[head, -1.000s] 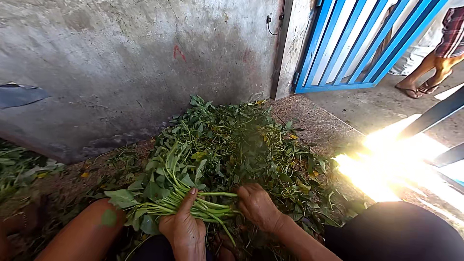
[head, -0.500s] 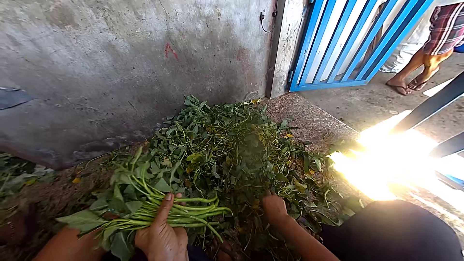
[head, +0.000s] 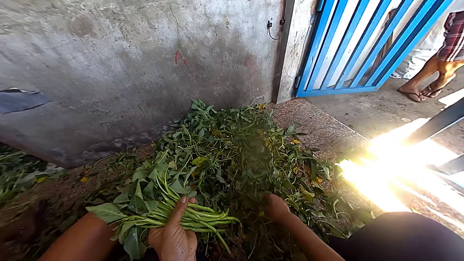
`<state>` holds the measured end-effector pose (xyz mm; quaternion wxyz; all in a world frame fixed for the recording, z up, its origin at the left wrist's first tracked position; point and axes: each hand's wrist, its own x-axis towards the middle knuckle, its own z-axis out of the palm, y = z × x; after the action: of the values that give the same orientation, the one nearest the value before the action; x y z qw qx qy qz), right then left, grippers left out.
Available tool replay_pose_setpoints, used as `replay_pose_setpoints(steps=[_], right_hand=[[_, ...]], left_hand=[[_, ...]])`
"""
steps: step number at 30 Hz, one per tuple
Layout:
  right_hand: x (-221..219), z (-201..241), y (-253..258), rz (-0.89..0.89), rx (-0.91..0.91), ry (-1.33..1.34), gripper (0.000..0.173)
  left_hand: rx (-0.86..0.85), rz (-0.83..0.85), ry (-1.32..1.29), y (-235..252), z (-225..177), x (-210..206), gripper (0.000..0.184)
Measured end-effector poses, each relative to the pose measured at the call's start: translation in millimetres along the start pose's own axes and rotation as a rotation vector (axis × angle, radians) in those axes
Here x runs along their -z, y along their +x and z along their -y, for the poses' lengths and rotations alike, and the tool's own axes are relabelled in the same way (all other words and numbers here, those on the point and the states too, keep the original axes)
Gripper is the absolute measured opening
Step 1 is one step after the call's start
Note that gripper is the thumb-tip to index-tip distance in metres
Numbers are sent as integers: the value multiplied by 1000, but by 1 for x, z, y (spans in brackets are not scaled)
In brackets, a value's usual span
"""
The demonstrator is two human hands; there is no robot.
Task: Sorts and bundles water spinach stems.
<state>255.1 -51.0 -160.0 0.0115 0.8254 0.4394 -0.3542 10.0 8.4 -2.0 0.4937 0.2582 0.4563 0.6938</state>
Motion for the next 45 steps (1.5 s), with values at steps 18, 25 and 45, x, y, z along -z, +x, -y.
replay_pose_setpoints(steps=[18,25,45], right_hand=[[20,8,-30,-159,-50,294,47],[56,-48,-36,-320,35,576,41],[2,1,-105,-310,741,1105,19]], left_hand=[[59,-14,-1,-7,4,-4,28],[112,-24,-11,-12,7,-10,28],[263,99,112,-15,30,-8,32]])
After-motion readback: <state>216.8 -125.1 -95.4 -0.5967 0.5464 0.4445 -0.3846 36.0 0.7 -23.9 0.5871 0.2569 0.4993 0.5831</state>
